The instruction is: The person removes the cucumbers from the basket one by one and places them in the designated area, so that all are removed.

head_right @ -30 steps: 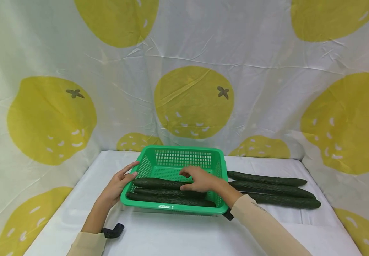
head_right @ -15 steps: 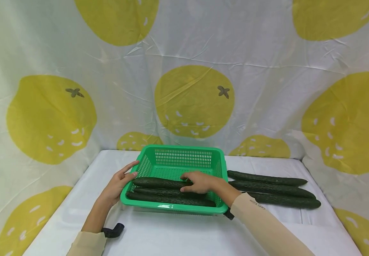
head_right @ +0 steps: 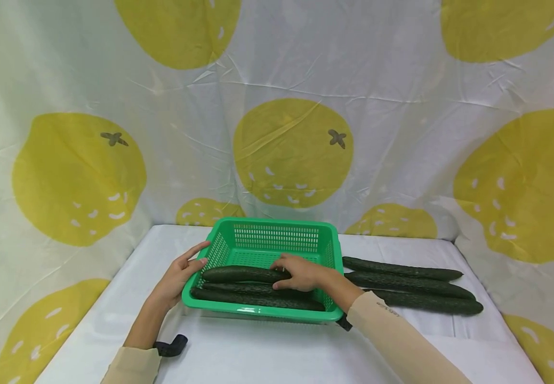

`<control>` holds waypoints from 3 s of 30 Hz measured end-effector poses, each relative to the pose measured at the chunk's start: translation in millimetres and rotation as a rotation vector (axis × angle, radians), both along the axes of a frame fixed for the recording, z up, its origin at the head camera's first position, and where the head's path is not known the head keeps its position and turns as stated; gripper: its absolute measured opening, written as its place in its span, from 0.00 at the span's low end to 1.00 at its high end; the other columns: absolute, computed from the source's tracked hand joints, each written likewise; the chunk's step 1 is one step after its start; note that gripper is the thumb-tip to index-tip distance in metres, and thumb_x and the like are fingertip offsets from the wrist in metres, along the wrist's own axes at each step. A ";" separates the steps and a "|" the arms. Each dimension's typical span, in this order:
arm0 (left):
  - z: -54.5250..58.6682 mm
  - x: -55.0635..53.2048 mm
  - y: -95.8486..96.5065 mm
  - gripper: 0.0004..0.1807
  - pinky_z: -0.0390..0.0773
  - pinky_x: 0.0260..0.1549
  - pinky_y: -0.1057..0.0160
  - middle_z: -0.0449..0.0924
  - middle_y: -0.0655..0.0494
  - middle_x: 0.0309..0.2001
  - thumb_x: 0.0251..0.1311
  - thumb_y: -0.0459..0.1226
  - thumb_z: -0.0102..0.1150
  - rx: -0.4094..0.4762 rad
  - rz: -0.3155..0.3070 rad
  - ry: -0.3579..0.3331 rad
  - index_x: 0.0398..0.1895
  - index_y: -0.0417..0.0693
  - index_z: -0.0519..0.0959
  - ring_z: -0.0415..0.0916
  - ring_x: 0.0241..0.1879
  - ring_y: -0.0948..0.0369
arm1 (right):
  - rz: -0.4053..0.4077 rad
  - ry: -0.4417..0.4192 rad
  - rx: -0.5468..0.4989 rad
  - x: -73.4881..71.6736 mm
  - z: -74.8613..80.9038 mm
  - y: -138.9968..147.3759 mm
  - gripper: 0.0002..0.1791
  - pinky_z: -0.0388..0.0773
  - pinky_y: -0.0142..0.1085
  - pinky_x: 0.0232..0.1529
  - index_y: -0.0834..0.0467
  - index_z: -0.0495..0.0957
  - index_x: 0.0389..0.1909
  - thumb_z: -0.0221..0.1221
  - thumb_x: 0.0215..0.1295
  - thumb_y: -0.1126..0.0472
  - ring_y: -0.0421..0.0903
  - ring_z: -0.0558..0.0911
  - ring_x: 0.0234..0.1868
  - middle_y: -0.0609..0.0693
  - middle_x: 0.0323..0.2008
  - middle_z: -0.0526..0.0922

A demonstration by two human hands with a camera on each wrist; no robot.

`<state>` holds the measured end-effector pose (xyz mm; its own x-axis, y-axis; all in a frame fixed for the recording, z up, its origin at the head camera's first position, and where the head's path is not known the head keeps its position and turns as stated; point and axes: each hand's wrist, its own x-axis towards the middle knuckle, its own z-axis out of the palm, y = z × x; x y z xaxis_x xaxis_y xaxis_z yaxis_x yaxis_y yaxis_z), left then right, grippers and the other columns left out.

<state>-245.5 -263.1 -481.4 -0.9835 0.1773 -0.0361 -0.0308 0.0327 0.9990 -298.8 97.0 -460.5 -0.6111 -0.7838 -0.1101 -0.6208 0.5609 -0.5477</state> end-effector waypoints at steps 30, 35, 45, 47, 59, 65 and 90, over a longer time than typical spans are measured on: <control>2.5 -2.6 -0.9 0.31 0.85 0.35 0.64 0.85 0.53 0.41 0.75 0.47 0.57 -0.019 -0.007 0.027 0.79 0.65 0.63 0.83 0.36 0.63 | -0.069 0.112 -0.284 10.2 16.5 14.4 0.20 0.80 0.40 0.51 0.50 0.78 0.60 0.64 0.72 0.47 0.43 0.80 0.51 0.45 0.54 0.81; 0.3 -1.7 -0.9 0.32 0.86 0.39 0.62 0.85 0.45 0.47 0.75 0.47 0.58 -0.008 -0.002 0.009 0.79 0.65 0.63 0.85 0.40 0.62 | -0.077 0.114 -0.301 16.4 19.7 16.7 0.20 0.80 0.39 0.51 0.49 0.79 0.59 0.65 0.71 0.47 0.41 0.79 0.50 0.43 0.53 0.81; -2.7 -1.7 -1.0 0.32 0.87 0.38 0.60 0.85 0.54 0.43 0.75 0.47 0.57 0.006 -0.017 -0.006 0.80 0.64 0.61 0.85 0.41 0.57 | -0.114 0.100 -0.363 27.0 44.0 27.9 0.19 0.80 0.36 0.46 0.47 0.79 0.59 0.65 0.71 0.48 0.40 0.78 0.48 0.42 0.52 0.82; -2.5 -1.6 -0.7 0.32 0.87 0.39 0.60 0.85 0.54 0.42 0.75 0.47 0.57 0.003 -0.016 -0.009 0.79 0.65 0.61 0.85 0.42 0.55 | -0.120 0.104 -0.364 29.2 50.1 31.8 0.19 0.79 0.36 0.45 0.46 0.79 0.59 0.65 0.70 0.47 0.40 0.78 0.48 0.41 0.52 0.82; -0.6 -1.1 -3.2 0.32 0.87 0.46 0.57 0.78 0.33 0.61 0.75 0.49 0.58 -0.021 0.014 -0.021 0.79 0.67 0.62 0.83 0.55 0.46 | -0.187 0.158 -0.369 36.7 65.2 71.6 0.19 0.79 0.35 0.43 0.42 0.79 0.58 0.66 0.69 0.47 0.39 0.79 0.50 0.38 0.52 0.81; -2.5 -1.1 -3.6 0.32 0.87 0.45 0.58 0.78 0.32 0.60 0.74 0.49 0.58 -0.026 0.015 -0.028 0.79 0.68 0.62 0.84 0.52 0.50 | -0.224 0.188 -0.368 41.8 60.6 96.8 0.19 0.80 0.34 0.44 0.43 0.79 0.58 0.67 0.69 0.50 0.37 0.79 0.50 0.38 0.51 0.82; -0.8 -0.6 -3.2 0.33 0.86 0.47 0.57 0.75 0.32 0.65 0.75 0.48 0.57 -0.018 0.001 -0.028 0.80 0.65 0.61 0.83 0.57 0.47 | -0.418 0.380 -0.245 77.3 40.8 213.7 0.21 0.74 0.24 0.52 0.40 0.78 0.60 0.67 0.70 0.56 0.29 0.76 0.54 0.35 0.54 0.81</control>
<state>-246.0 -266.4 -482.3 -0.9822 0.1755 -0.0666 -0.0586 0.0504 0.9970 -221.4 310.7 -419.7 -0.8335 -0.4440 0.3288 -0.5523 0.6852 -0.4748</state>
